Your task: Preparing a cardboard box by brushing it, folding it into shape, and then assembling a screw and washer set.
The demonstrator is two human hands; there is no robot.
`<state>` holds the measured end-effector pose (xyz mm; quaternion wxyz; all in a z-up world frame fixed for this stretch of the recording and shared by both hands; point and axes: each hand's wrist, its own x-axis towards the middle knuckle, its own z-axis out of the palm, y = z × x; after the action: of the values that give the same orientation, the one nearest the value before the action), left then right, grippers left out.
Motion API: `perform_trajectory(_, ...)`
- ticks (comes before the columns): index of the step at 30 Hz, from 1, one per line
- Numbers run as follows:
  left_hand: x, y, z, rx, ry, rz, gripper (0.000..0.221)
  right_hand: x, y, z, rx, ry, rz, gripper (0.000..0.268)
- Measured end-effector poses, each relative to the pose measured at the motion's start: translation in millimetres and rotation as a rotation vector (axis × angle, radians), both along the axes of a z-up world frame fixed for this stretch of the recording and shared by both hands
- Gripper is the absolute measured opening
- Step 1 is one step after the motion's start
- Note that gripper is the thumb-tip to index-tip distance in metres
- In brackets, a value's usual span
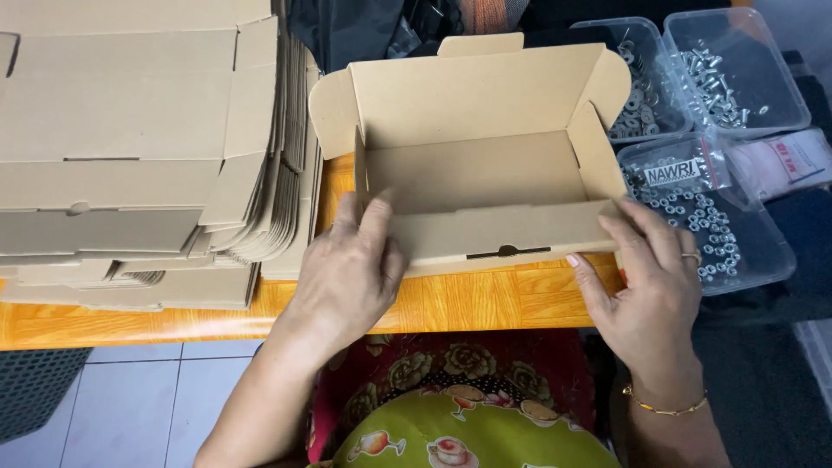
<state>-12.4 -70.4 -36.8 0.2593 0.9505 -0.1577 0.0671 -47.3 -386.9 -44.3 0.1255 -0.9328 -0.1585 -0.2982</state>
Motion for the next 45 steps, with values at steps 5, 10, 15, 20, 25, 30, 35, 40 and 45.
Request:
perform_trajectory(5,-6,-3,15,0.063,-0.286,-0.069,0.017,0,-3,6,-0.081,0.035,-0.009,0.037)
perform_trajectory(10,-9,-7,19,0.076,-0.306,-0.305,0.044,3,-6,10,-0.145,0.064,-0.023,0.037)
perform_trajectory(15,0,-11,5,0.086,-0.318,-0.373,0.017,3,2,17,-0.205,0.027,-0.017,0.036)
perform_trajectory(20,3,-13,2,0.093,-0.334,-0.403,0.026,10,10,19,-0.228,0.062,0.151,0.031)
perform_trajectory(25,9,-12,0,0.101,-0.182,-0.441,0.021,29,2,-1,-0.158,0.157,0.261,0.015)
perform_trajectory(30,15,-22,0,0.231,-0.134,-0.361,0.017,39,3,-38,-0.251,0.01,0.054,0.025)
perform_trajectory(35,12,-39,-17,0.308,-0.102,-0.392,0.008,38,10,-32,-0.256,0.027,0.04,0.033)
perform_trajectory(40,18,-39,-2,0.328,0.043,-0.405,0.01,37,12,-18,-0.207,0.063,0.08,0.042)
perform_trajectory(45,20,-37,9,0.328,0.115,-0.39,0.013,37,12,-9,-0.139,0.126,0.118,0.042)
